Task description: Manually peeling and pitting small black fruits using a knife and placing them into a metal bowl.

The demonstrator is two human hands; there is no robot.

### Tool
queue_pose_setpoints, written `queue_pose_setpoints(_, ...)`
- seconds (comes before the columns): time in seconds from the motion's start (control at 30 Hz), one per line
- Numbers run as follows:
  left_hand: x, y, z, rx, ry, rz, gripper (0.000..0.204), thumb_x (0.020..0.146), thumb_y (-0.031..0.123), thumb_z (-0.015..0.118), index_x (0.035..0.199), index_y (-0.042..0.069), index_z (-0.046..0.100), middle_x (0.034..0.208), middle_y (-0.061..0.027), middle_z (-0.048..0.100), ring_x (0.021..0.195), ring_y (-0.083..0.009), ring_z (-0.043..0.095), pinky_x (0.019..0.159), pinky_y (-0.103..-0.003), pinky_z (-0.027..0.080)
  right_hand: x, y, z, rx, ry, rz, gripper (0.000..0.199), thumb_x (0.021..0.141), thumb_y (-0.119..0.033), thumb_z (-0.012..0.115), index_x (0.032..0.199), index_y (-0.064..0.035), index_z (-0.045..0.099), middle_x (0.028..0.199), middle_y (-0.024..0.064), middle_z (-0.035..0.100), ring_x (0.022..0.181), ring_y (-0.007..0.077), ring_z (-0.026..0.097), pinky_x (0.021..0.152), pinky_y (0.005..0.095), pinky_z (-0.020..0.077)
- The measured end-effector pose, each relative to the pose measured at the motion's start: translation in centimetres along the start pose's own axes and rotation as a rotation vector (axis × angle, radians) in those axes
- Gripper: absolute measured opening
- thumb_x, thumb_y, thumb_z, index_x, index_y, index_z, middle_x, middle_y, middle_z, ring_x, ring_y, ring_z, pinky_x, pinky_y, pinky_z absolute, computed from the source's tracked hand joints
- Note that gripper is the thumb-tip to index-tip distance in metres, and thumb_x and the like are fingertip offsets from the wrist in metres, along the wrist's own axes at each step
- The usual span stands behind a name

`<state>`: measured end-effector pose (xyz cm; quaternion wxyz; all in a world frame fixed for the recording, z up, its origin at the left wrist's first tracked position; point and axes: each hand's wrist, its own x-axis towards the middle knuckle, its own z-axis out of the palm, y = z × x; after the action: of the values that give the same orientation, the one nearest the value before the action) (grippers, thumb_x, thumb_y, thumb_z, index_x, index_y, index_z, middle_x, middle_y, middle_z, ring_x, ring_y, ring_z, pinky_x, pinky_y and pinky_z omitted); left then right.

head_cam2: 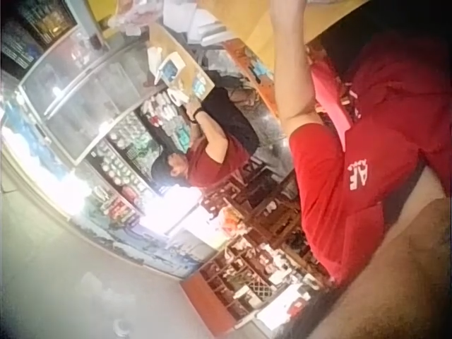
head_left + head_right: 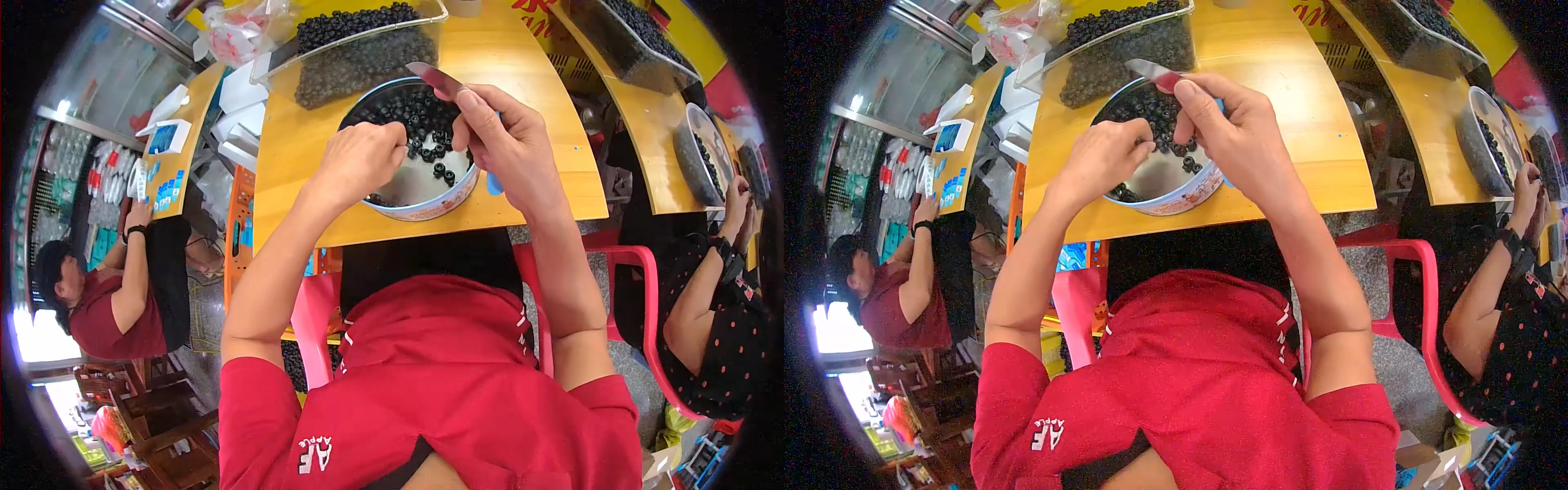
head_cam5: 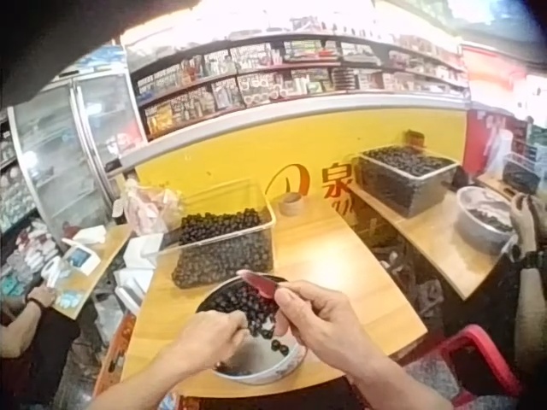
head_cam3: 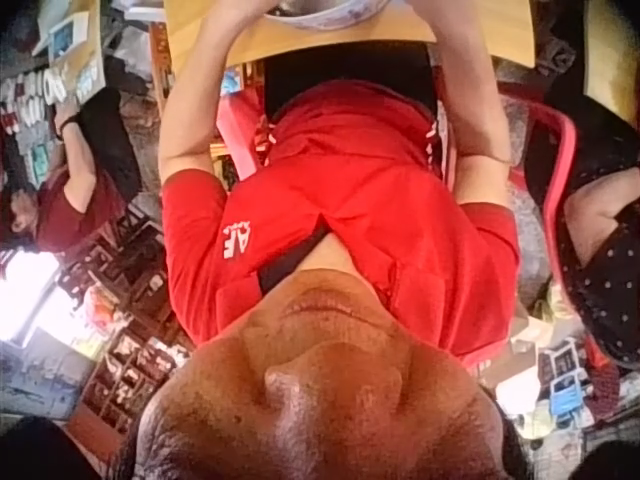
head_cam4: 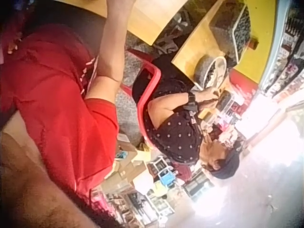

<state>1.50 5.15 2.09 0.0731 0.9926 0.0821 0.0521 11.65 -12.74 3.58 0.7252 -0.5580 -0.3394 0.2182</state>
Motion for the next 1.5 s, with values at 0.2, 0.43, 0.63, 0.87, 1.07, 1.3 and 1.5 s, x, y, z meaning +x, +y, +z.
queue_pose_setpoints(0.2, 0.6, 0.5, 0.0, -0.018, -0.035, 0.009, 0.018, 0.084, 0.022, 0.060, 0.093, 0.007, 0.060, 0.078, -0.0193, 0.065, 0.080, -0.0384, 0.064, 0.071, -0.050, 0.048, 0.3, 0.9, -0.1, -0.012, -0.006, -0.006, 0.027, 0.099, -0.024, 0.053, 0.111, -0.0029, 0.065, 0.066, -0.0013, 0.057, 0.050, 0.0006, 0.036, 0.044, 0.0172, 0.0259)
queue_pose_setpoints(0.43, 1.2, 0.3, 0.5, 0.021, -0.125, 0.070, 0.017, 0.082, 0.017, 0.063, 0.092, 0.005, 0.059, 0.078, -0.0188, 0.065, 0.079, -0.0365, 0.065, 0.067, -0.047, 0.049, 0.3, 0.9, -0.4, -0.024, 0.009, 0.012, 0.027, 0.099, -0.023, 0.053, 0.111, -0.0031, 0.065, 0.067, -0.0012, 0.057, 0.050, 0.0006, 0.036, 0.044, 0.0171, 0.0264)
queue_pose_setpoints(0.63, -0.1, 2.6, -2.3, -0.549, 0.160, 0.094, 0.020, 0.081, 0.016, 0.072, 0.087, 0.004, 0.058, 0.053, -0.0066, 0.046, 0.050, -0.0207, 0.047, 0.049, -0.034, 0.037, 0.4, 1.2, 0.0, -0.027, 0.038, 0.010, 0.029, 0.096, -0.025, 0.059, 0.111, -0.0018, 0.065, 0.070, -0.0022, 0.058, 0.050, 0.0004, 0.037, 0.044, 0.0171, 0.0271)
queue_pose_setpoints(0.87, -1.4, 3.6, -2.8, -0.503, 0.537, 0.319, 0.021, 0.075, 0.013, 0.079, 0.083, 0.004, 0.062, 0.060, 0.0003, 0.044, 0.051, -0.0097, 0.038, 0.047, -0.026, 0.033, -0.6, -0.5, 0.7, 0.102, -0.055, 0.158, 0.025, 0.091, -0.019, 0.065, 0.110, -0.0028, 0.065, 0.068, -0.0066, 0.054, 0.049, -0.0015, 0.034, 0.043, 0.0177, 0.0221)
queue_pose_setpoints(1.07, -1.6, 3.8, -2.0, -0.669, 0.601, 0.300, 0.022, 0.075, 0.016, 0.079, 0.086, 0.005, 0.064, 0.062, -0.0013, 0.045, 0.050, -0.0105, 0.041, 0.045, -0.027, 0.033, -0.6, -0.7, 0.0, 0.510, -0.258, 0.404, 0.022, 0.092, -0.015, 0.063, 0.111, -0.0039, 0.062, 0.068, -0.0076, 0.051, 0.047, -0.0011, 0.032, 0.042, 0.0170, 0.0220)
queue_pose_setpoints(1.3, -2.6, 4.8, -1.5, -1.177, 0.422, 0.171, 0.019, 0.088, 0.009, 0.068, 0.104, 0.001, 0.062, 0.071, 0.0015, 0.057, 0.063, -0.0026, 0.047, 0.056, -0.021, 0.038, -0.3, -0.8, -0.2, 0.570, -0.258, 0.416, 0.021, 0.091, -0.015, 0.065, 0.109, -0.0053, 0.062, 0.066, -0.0081, 0.049, 0.047, -0.0019, 0.033, 0.042, 0.0157, 0.0234)
queue_pose_setpoints(1.5, -2.7, 4.9, -1.4, -1.384, 0.342, 0.106, 0.020, 0.093, 0.007, 0.062, 0.111, -0.002, 0.059, 0.083, 0.0001, 0.063, 0.074, -0.0026, 0.052, 0.065, -0.019, 0.042, -0.5, -0.7, 0.1, 0.453, -0.188, 0.338, 0.023, 0.090, -0.016, 0.067, 0.109, -0.0043, 0.062, 0.063, -0.0090, 0.047, 0.048, -0.0019, 0.033, 0.042, 0.0159, 0.0231)
